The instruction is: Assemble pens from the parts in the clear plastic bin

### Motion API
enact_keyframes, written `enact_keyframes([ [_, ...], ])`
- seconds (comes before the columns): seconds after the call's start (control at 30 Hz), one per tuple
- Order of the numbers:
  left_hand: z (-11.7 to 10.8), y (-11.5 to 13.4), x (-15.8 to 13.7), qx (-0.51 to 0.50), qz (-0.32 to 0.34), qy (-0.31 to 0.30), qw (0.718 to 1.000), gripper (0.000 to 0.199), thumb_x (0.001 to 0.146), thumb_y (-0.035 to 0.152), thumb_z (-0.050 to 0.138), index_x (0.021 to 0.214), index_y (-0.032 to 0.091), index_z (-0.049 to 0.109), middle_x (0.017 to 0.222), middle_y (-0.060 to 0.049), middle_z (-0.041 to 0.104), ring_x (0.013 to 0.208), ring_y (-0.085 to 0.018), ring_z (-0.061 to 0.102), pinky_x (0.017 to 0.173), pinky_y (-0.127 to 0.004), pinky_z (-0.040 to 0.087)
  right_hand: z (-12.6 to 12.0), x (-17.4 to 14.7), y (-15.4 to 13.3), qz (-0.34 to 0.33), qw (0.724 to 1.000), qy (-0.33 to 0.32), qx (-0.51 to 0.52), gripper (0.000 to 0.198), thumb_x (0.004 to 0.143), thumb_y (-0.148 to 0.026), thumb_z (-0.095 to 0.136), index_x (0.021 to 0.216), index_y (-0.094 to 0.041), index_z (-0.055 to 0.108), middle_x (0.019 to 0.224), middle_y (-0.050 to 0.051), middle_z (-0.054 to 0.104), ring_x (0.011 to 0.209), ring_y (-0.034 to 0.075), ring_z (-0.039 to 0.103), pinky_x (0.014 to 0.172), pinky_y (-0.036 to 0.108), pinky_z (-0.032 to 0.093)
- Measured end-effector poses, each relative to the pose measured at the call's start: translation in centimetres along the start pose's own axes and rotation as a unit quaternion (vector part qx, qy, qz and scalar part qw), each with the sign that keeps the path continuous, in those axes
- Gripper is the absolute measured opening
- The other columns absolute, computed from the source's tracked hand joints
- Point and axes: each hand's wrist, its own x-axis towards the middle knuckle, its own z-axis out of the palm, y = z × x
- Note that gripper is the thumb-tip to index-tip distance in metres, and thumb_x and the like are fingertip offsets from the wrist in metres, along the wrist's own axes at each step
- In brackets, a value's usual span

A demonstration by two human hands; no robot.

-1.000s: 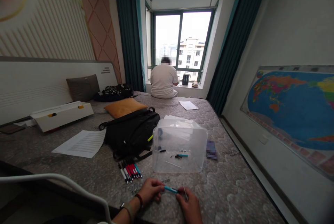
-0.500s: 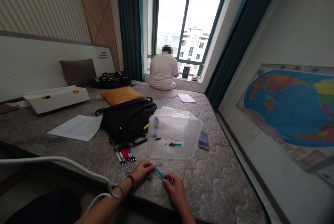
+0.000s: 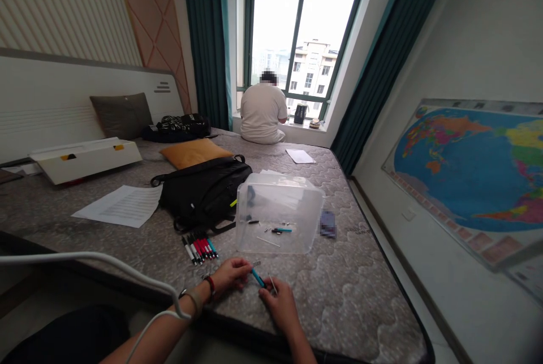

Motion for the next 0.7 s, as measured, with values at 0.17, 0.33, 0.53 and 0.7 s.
enact_keyframes([
  [0.17,2.7,3.0,1.5,0.024,0.018,-0.001,1.0,0.052,0.072,0.062,0.071,0.095,0.017,0.061,0.096,-0.004,0.069,0.064,-0.01,0.062,0.053,-0.02,0.044,-1.1,1.0,0.7,0.019,0.992,0.016,0.122,0.036,0.076,-0.045,0.07,0.093,-0.014,0.075,0.085,0.007,0.073,0.083,0.025,0.065,0.079,0.033,0.046],
  [0.33,4.4,7.3,5.7,0.295,0.119,0.12,0.94,0.032,0.089,0.044,0.057,0.101,0.014,0.063,0.086,-0.005,0.07,0.063,-0.013,0.064,0.056,-0.023,0.048,-1.7,2.2,1.4,0.065,0.961,0.079,0.255,0.046,0.071,-0.052,0.074,0.097,-0.013,0.075,0.092,0.01,0.074,0.087,0.024,0.065,0.082,0.034,0.047],
  [0.53,3.7,9.9,9.8,0.614,0.178,0.154,0.754,0.018,0.089,0.019,0.055,0.101,0.018,0.07,0.106,-0.009,0.071,0.098,-0.02,0.066,0.088,-0.03,0.048,-3.0,2.5,1.2,0.053,0.947,0.135,0.287,0.039,0.071,-0.046,0.075,0.092,-0.014,0.075,0.091,0.008,0.074,0.088,0.024,0.064,0.085,0.034,0.046],
  [0.7,3.9,11.8,12.2,0.716,0.149,0.111,0.673,0.025,0.092,0.018,0.05,0.103,0.02,0.072,0.111,-0.013,0.069,0.098,-0.022,0.066,0.085,-0.032,0.048,-3.8,2.8,1.4,0.044,0.939,0.17,0.296,0.034,0.071,-0.043,0.074,0.088,-0.013,0.074,0.083,0.007,0.073,0.081,0.023,0.064,0.078,0.032,0.046],
])
